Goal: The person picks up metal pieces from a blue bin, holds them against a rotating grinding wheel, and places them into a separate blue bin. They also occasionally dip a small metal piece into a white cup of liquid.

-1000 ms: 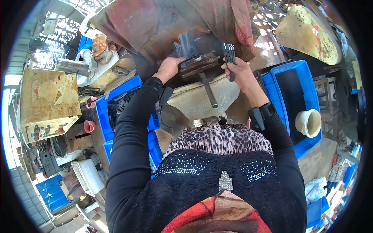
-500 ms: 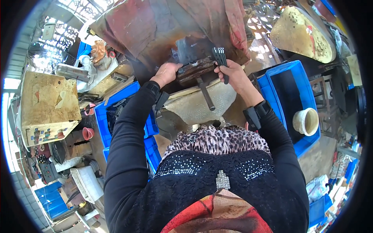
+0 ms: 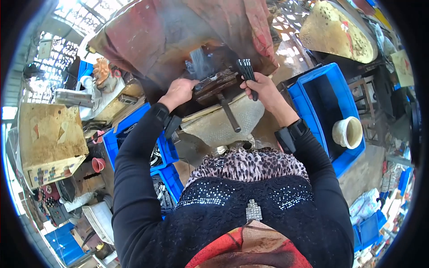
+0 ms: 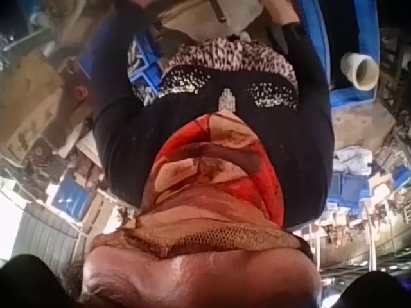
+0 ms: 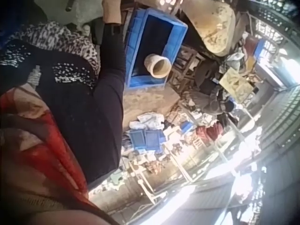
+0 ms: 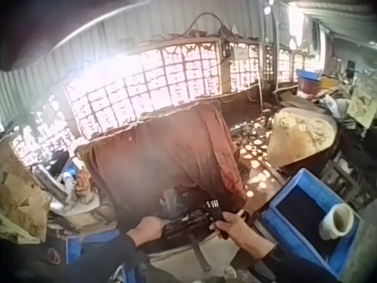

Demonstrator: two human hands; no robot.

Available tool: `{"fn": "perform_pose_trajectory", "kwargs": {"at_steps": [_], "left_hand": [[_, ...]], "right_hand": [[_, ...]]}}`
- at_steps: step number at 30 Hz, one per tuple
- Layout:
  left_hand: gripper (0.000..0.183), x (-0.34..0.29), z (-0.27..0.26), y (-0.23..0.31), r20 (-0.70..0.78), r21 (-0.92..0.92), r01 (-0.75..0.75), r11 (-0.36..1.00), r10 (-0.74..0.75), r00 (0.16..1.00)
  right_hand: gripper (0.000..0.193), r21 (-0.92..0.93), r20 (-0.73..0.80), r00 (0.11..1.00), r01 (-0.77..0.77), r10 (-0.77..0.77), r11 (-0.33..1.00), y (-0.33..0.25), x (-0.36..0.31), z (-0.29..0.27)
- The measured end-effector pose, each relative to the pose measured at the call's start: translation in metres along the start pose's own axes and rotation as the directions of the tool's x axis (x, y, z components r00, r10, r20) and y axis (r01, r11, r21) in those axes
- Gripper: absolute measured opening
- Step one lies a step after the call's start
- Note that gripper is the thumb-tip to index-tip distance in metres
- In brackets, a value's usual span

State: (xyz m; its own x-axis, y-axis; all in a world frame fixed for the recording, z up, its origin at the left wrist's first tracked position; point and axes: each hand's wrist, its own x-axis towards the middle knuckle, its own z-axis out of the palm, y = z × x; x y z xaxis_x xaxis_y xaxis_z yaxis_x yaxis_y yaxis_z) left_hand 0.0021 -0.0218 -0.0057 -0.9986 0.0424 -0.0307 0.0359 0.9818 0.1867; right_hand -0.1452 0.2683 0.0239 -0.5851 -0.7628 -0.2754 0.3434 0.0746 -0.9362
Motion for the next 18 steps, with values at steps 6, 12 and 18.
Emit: {"fn": "perform_pose_trajectory", "kwargs": {"at_steps": [6,12,18], "left_hand": [[0.043,-0.015,-0.017,0.038,-0.092,-0.044,0.222,0.974,-0.225,0.970],[0.042,-0.036,-0.041,0.118,-0.297,-0.070,-0.213,0.975,0.183,0.937],[0.036,-0.034,-0.015,0.142,-0.213,-0.143,-0.345,0.928,0.311,0.926]], "right_hand": [[0.016,-0.055,-0.048,0.999,0.000,-0.003,0.999,-0.009,-0.002,-0.014],[0.014,0.048,-0.055,0.998,0.016,-0.013,0.999,-0.011,0.011,-0.011],[0.014,0.096,-0.006,0.998,0.057,-0.057,0.994,-0.017,0.021,0.002]]}}
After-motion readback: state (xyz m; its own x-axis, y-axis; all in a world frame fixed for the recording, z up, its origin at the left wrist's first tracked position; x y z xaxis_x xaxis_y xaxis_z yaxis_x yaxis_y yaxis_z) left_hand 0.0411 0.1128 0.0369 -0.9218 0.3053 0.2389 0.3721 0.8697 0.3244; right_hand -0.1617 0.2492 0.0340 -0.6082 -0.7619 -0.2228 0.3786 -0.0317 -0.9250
